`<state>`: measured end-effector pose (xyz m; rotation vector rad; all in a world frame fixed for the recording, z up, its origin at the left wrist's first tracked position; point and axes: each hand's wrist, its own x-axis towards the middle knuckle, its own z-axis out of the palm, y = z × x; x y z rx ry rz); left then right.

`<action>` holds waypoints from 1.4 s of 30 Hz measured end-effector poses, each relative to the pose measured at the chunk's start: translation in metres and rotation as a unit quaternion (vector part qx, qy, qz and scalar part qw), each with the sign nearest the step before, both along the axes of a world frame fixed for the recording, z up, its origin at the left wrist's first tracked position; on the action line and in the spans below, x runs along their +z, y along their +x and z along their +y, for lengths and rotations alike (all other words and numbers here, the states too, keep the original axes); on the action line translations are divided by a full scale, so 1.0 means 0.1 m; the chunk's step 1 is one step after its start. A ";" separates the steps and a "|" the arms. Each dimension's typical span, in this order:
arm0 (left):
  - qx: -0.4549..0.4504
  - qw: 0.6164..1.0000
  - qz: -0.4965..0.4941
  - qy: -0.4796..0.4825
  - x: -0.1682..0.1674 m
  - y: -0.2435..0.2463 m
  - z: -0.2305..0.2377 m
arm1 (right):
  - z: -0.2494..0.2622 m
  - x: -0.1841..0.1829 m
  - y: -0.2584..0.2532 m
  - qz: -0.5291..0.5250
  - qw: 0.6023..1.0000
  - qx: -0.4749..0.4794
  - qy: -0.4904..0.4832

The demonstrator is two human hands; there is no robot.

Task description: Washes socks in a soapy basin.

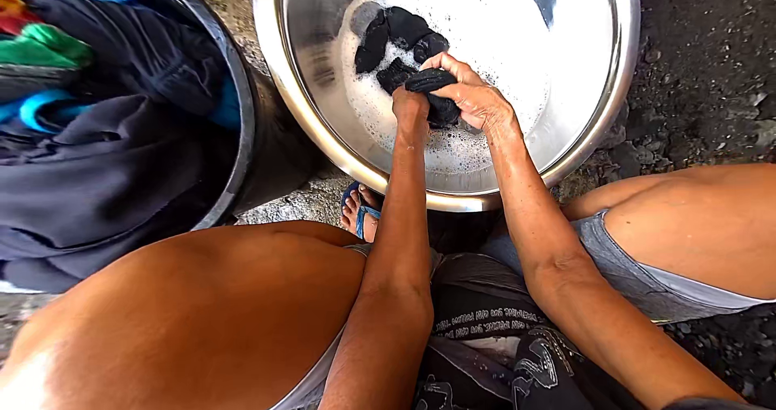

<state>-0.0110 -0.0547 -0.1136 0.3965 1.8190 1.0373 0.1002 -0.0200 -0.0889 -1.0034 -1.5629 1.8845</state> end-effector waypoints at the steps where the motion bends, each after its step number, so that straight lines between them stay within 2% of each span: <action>1: 0.039 0.997 -0.070 0.017 0.05 -0.02 0.02 | 0.01 0.02 0.01 -0.037 0.999 0.023 0.023; 3: 0.072 0.990 -0.115 0.033 0.16 -0.03 0.06 | 0.05 -0.01 0.03 -0.123 0.990 0.015 0.068; 6: -0.006 0.993 -0.088 0.078 0.31 -0.01 0.08 | 0.10 -0.25 0.06 -0.242 0.957 -0.118 0.110; 8: -0.168 0.975 -0.065 0.130 0.37 0.00 0.03 | 0.08 -0.40 0.09 -0.226 0.947 -0.217 0.065; 10: -0.351 0.927 -0.017 0.130 0.44 -0.03 0.01 | 0.09 -0.46 0.15 -0.159 0.941 -0.297 0.016; 12: -0.436 0.896 0.000 0.086 0.49 -0.07 0.00 | 0.13 -0.38 0.23 -0.117 0.932 -0.339 -0.047; 13: -0.429 0.900 0.014 0.076 0.46 -0.07 0.00 | 0.15 -0.29 0.24 -0.097 0.931 -0.342 -0.079; 15: -0.355 0.930 0.042 0.081 0.30 -0.06 0.03 | 0.18 -0.11 0.22 -0.054 0.940 -0.319 -0.105; 16: -0.306 0.948 0.024 0.089 0.26 -0.05 0.04 | 0.18 -0.04 0.20 -0.025 0.950 -0.297 -0.095; 18: -0.214 0.967 -0.082 0.116 0.29 -0.04 0.02 | 0.20 0.05 0.21 0.039 0.965 -0.253 -0.056; 21: -0.141 0.942 -0.237 0.193 0.25 -0.09 -0.01 | 0.24 0.20 0.25 0.058 0.974 -0.220 -0.018; 26: -0.057 0.925 -0.321 0.198 0.18 -0.04 -0.02 | 0.23 0.29 0.20 -0.052 0.978 -0.196 0.057; 28: -0.011 0.932 -0.317 0.176 0.22 -0.03 -0.01 | 0.22 0.25 0.15 -0.092 0.968 -0.225 0.068; 30: 0.047 0.948 -0.281 0.144 0.26 -0.01 0.05 | 0.20 0.24 0.11 -0.099 0.970 -0.210 0.070; 34: 0.159 0.956 -0.190 0.157 0.22 -0.01 0.14 | 0.08 0.31 0.02 0.012 0.996 -0.009 0.088; 36: 0.156 0.956 -0.163 0.189 0.18 -0.05 0.10 | 0.02 0.31 -0.06 0.066 0.991 0.067 0.097; 38: 0.110 0.950 -0.214 0.200 0.21 -0.09 0.02 | 0.01 0.31 -0.10 0.107 0.983 0.094 0.114; 42: 0.012 0.968 -0.242 0.069 0.32 -0.17 0.04 | 0.05 0.26 -0.04 0.224 0.973 -0.021 0.055</action>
